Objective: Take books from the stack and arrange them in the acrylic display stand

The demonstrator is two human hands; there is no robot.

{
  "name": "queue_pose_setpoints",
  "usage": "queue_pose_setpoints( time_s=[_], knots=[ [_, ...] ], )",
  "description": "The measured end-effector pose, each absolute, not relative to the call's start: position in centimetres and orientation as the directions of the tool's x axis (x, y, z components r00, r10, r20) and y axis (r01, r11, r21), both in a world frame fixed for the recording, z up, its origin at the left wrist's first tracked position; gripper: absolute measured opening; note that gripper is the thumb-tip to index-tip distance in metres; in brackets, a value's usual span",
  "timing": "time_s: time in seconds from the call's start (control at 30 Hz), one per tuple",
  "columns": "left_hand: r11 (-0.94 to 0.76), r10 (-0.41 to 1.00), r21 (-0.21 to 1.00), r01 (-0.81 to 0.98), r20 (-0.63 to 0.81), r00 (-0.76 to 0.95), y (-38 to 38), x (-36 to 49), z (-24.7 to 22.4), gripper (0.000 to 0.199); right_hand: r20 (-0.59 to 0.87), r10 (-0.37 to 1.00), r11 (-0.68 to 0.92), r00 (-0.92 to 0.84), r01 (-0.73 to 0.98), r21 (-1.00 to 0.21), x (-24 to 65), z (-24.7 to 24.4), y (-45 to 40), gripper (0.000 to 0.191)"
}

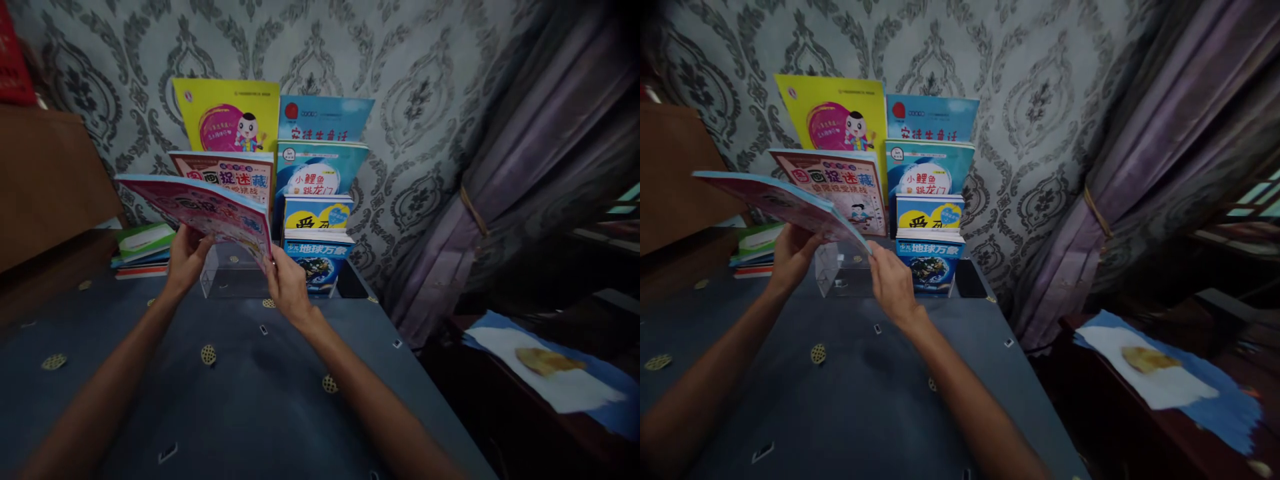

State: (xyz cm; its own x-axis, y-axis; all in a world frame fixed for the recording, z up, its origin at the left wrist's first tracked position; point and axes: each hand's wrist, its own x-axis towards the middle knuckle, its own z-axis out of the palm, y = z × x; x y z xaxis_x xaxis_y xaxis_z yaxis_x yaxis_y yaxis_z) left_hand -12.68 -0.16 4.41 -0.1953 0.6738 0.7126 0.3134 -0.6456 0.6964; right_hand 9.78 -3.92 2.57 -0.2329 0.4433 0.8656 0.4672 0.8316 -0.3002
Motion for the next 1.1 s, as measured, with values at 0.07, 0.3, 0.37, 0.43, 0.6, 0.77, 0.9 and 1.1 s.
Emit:
queue_pose_setpoints(
  time_s=[0.07,0.3,0.37,0.43,0.6,0.77,0.9,1.1],
  knots=[
    [-0.666,0.646,0.675,0.316,0.735,-0.208,0.4,-12.8,4.7,0.046,0.869,0.448,0.825,-0.210,0.470,-0.312,9.6,3.1,-3.7,0.033],
    [-0.638,0.695,0.691,0.340,0.707,-0.133,2.4,-13.4,3.7,0.044,0.812,0.536,0.772,-0.233,0.526,-0.358,9.0,3.1,-3.0,0.026],
    [-0.640,0.692,0.680,0.358,0.713,-0.116,2.6,-13.6,3.4,0.043,0.813,0.531,0.773,-0.239,0.530,-0.349,8.9,3.0,-3.0,0.025],
    [-0.640,0.689,0.673,0.370,0.716,-0.110,2.7,-13.8,3.2,0.042,0.819,0.522,0.773,-0.237,0.537,-0.337,8.9,3.0,-3.1,0.025],
    [-0.645,0.682,0.671,0.365,0.722,-0.121,3.3,-13.9,3.5,0.043,0.812,0.536,0.761,-0.234,0.549,-0.344,8.7,3.3,-2.9,0.024],
    [-0.670,0.638,0.620,0.409,0.762,-0.110,4.4,-14.0,5.4,0.044,0.814,0.545,0.754,-0.201,0.543,-0.370,8.5,4.6,-2.0,0.024],
    [-0.721,0.576,0.559,0.409,0.812,-0.094,4.8,-14.0,7.6,0.044,0.844,0.517,0.745,-0.145,0.562,-0.360,8.3,6.0,-1.0,0.023],
    [-0.760,0.535,0.500,0.416,0.844,-0.037,4.7,-14.0,9.1,0.048,0.881,0.460,0.767,-0.111,0.550,-0.331,8.3,7.3,-0.5,0.022]
  ],
)
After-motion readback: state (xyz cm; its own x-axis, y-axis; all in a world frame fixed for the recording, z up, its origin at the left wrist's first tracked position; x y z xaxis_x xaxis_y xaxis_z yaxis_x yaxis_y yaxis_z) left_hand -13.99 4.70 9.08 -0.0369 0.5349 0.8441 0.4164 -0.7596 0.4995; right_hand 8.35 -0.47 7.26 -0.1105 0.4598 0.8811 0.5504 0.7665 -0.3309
